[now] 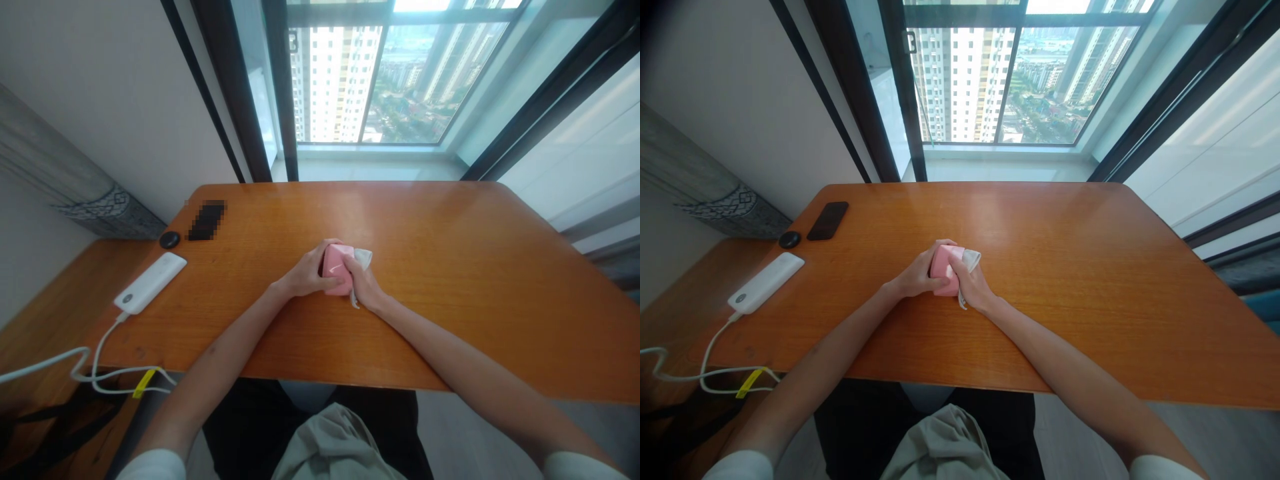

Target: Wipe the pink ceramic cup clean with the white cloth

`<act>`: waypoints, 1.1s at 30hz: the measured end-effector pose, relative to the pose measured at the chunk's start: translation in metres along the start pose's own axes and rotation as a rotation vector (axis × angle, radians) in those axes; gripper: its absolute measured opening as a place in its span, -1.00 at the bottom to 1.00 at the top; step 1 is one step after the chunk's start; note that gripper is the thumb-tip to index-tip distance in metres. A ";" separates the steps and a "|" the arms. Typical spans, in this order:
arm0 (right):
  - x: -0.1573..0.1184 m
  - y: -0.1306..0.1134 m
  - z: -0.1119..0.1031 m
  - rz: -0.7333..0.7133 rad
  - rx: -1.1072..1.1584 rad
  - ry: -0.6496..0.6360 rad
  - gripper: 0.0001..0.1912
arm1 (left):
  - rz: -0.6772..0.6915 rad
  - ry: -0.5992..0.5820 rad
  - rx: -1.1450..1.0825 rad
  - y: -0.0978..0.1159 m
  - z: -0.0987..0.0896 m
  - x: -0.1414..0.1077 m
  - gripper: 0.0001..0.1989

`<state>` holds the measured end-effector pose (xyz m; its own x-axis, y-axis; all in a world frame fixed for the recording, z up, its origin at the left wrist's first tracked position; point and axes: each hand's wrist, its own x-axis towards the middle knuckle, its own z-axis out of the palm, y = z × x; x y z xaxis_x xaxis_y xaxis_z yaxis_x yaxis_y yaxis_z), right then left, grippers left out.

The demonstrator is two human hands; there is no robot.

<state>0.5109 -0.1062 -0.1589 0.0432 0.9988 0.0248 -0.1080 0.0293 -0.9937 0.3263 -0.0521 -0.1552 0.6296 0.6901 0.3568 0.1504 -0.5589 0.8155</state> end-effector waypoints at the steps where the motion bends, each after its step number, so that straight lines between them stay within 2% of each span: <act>1: -0.001 -0.003 0.001 -0.013 -0.019 -0.010 -0.42 | -0.028 -0.010 -0.046 -0.003 0.001 0.000 -0.13; 3: -0.002 -0.008 0.002 -0.022 -0.034 -0.019 -0.44 | -0.027 -0.011 -0.088 -0.009 0.002 -0.001 -0.07; 5: -0.002 -0.012 0.003 -0.014 -0.031 -0.014 -0.45 | 0.025 0.004 -0.065 -0.014 0.002 -0.002 0.07; 9: 0.000 -0.013 0.002 -0.002 0.012 -0.012 -0.45 | 0.260 -0.022 0.175 -0.014 -0.006 -0.001 0.32; 11: 0.002 -0.011 0.001 0.006 0.043 -0.023 -0.44 | 0.343 -0.057 0.307 -0.011 -0.009 -0.001 0.31; 13: 0.003 -0.007 -0.001 0.014 0.052 -0.022 -0.43 | 0.369 -0.050 0.370 -0.005 -0.010 -0.001 0.23; 18: 0.003 0.000 -0.003 0.008 0.050 0.008 -0.44 | 0.313 0.032 0.297 0.005 -0.005 0.000 0.11; 23: 0.001 -0.002 -0.002 0.008 0.000 0.011 -0.38 | 0.028 0.019 0.060 0.003 -0.001 0.001 -0.04; 25: 0.001 -0.003 -0.001 0.033 0.008 0.024 -0.35 | -0.037 0.015 -0.005 0.001 0.000 0.002 -0.10; 28: 0.002 -0.002 -0.001 0.068 0.045 0.016 -0.32 | -0.059 0.012 -0.044 -0.002 0.003 0.002 -0.12; 30: 0.003 -0.002 -0.001 0.073 0.054 0.004 -0.32 | -0.044 0.015 -0.038 -0.004 0.004 0.002 -0.05; 33: 0.005 -0.002 -0.001 0.075 0.074 -0.006 -0.35 | 0.107 0.022 0.068 -0.007 0.001 0.000 0.18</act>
<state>0.5127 -0.1016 -0.1569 0.0267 0.9984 -0.0488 -0.1838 -0.0431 -0.9820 0.3259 -0.0489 -0.1615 0.6280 0.6343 0.4508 0.1353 -0.6595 0.7394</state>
